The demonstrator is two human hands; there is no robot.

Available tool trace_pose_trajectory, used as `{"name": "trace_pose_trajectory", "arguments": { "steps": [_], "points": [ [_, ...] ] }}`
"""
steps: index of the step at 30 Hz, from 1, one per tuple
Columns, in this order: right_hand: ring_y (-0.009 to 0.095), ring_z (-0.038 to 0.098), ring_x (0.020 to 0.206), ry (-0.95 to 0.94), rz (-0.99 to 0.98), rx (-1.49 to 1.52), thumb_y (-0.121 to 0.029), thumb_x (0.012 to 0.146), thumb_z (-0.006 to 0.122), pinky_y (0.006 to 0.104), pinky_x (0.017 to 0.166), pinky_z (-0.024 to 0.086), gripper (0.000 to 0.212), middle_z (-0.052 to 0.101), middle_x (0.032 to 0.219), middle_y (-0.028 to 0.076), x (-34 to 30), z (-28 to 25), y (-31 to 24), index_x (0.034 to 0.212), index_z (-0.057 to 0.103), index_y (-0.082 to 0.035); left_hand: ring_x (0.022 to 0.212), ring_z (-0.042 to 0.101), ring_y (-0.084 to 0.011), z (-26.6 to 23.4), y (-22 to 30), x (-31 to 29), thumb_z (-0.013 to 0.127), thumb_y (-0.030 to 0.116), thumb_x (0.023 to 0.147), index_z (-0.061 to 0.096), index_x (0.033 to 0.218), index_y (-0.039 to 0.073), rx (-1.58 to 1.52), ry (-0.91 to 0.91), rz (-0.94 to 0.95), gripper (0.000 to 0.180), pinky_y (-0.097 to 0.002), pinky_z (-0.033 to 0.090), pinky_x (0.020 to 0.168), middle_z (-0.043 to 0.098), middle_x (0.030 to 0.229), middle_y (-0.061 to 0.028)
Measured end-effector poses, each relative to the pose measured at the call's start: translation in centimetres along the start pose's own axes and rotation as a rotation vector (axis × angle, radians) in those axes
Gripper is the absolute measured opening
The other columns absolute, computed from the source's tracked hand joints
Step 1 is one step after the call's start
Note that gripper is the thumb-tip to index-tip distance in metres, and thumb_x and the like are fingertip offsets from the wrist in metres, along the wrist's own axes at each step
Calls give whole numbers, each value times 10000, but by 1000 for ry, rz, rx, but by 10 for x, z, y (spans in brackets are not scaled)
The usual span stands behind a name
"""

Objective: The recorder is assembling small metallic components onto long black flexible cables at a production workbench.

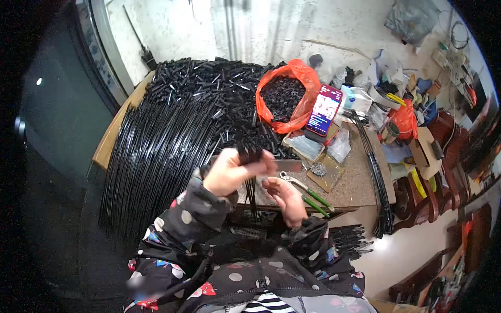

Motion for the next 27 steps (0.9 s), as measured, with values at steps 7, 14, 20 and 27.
{"name": "trace_pose_trajectory", "arguments": {
  "steps": [7, 14, 20, 27],
  "points": [
    [325, 461, 853, -356, 607, 678, -529, 739, 179, 424, 772, 348, 679, 423, 998, 222, 23, 45, 24, 1019, 354, 65, 772, 517, -219, 51, -62, -62, 576, 71, 618, 538, 856, 102, 748, -318, 394, 243, -299, 409, 650, 531, 827, -89],
    [133, 446, 743, 280, 188, -214, -437, 765, 328, 252, 643, 384, 434, 471, 842, 31, 129, -59, 34, 992, 401, -75, 681, 523, -224, -19, -90, -59, 564, 98, 641, 510, 891, 81, 610, 59, 291, 257, -260, 412, 600, 528, 784, -88],
    [297, 522, 746, -456, -139, -163, -575, 710, 66, 377, 706, 402, 804, 526, 770, 226, 7, 74, -65, 954, 411, 109, 1046, 291, -300, -18, -98, -59, 631, 234, 533, 375, 1047, 78, 1269, 198, 154, 595, -467, 230, 818, 347, 1080, -135],
    [176, 436, 916, 227, 42, -159, -456, 767, 289, 315, 812, 315, 531, 480, 936, 120, 18, -8, -17, 969, 407, 21, 1111, 213, -262, 28, -103, -52, 599, 260, 544, 295, 1135, 183, 1389, -440, 326, 669, -488, 199, 851, 241, 1191, -111]
  ]
}}
Point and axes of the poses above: each hand's wrist, its own x-axis towards the middle knuckle, its own z-axis out of the palm, y = z × x, the point moved 10 cm from there along x, towards the middle knuckle
